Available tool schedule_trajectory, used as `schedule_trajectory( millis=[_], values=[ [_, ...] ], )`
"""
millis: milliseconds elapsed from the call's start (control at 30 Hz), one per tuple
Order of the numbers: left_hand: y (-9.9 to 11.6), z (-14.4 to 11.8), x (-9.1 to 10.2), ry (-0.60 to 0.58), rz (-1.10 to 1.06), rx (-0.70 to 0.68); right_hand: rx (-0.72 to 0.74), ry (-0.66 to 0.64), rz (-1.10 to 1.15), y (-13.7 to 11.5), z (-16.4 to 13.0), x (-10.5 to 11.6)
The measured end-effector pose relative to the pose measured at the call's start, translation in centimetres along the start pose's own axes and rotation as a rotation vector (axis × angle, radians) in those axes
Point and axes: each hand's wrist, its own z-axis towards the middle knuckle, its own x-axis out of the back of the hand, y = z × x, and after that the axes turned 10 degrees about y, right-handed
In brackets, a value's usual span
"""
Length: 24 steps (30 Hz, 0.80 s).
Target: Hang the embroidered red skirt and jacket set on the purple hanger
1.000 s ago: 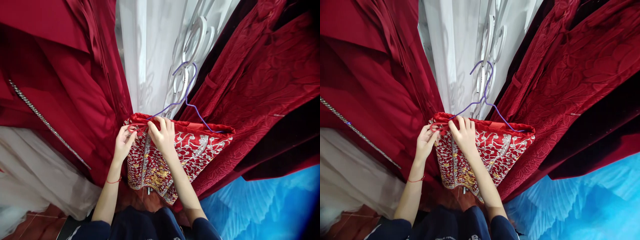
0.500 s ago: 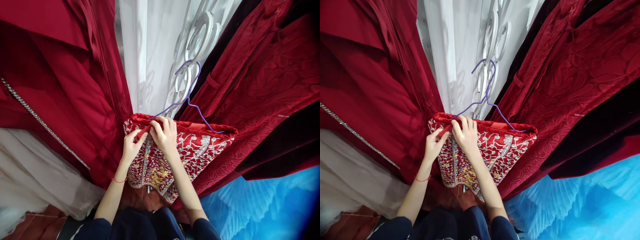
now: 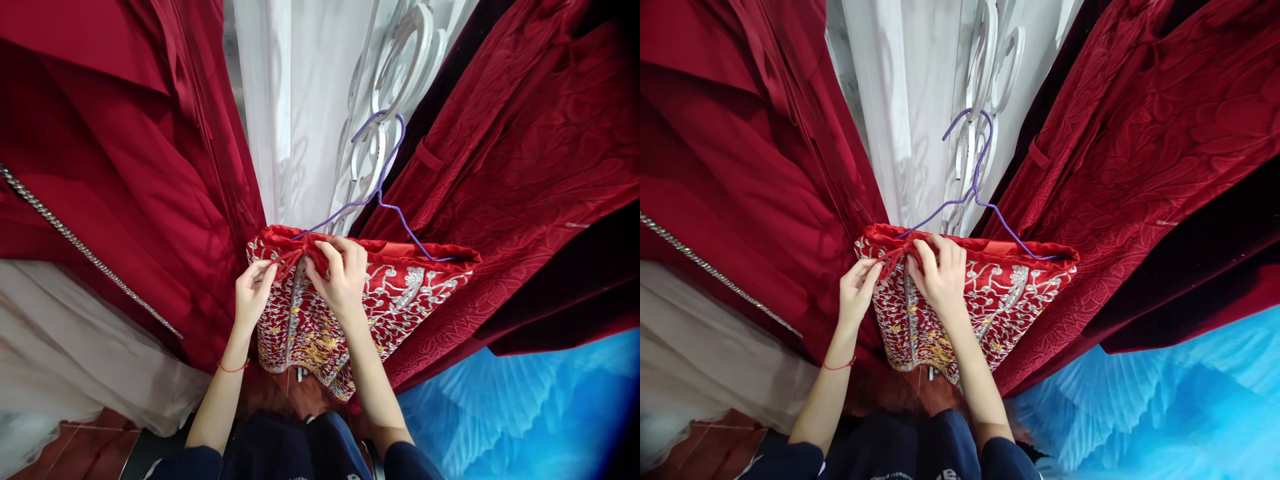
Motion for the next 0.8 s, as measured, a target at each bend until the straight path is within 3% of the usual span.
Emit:
schedule_trajectory(
  millis=[100, 167, 333, 467, 633, 700, 800],
  values=[
    [-0.4, 0.1, -0.3, 0.034, -0.002, 0.027, -0.213, 0.053, 0.092, -0.1, -1.4, 1.0],
    [-0.6, 0.2, -0.3, 0.073, 0.009, 0.006, -0.338, 0.010, 0.140, -0.1, -2.1, 1.4],
    [0.0, 0.0, 0.5, 0.106, 0.137, -0.158, -0.408, -0.181, 0.247, -0.1, -2.4, 1.7],
    [1.9, -0.4, 0.4, 0.003, 0.233, -0.394, -0.470, -0.147, 0.391, 0.0, -1.9, 2.3],
    [3.9, -0.1, -2.0, 0.039, 0.413, -0.818, -0.631, -0.163, 0.632, 0.0, -1.3, 3.1],
    [4.1, 0.5, -2.7, 0.008, 0.466, -0.897, -0.665, -0.178, 0.722, 0.0, -1.3, 3.2],
    [4.0, 1.5, -2.9, -0.067, 0.426, -0.912, -0.709, -0.193, 0.827, 0.3, -1.4, 3.4]
  ],
)
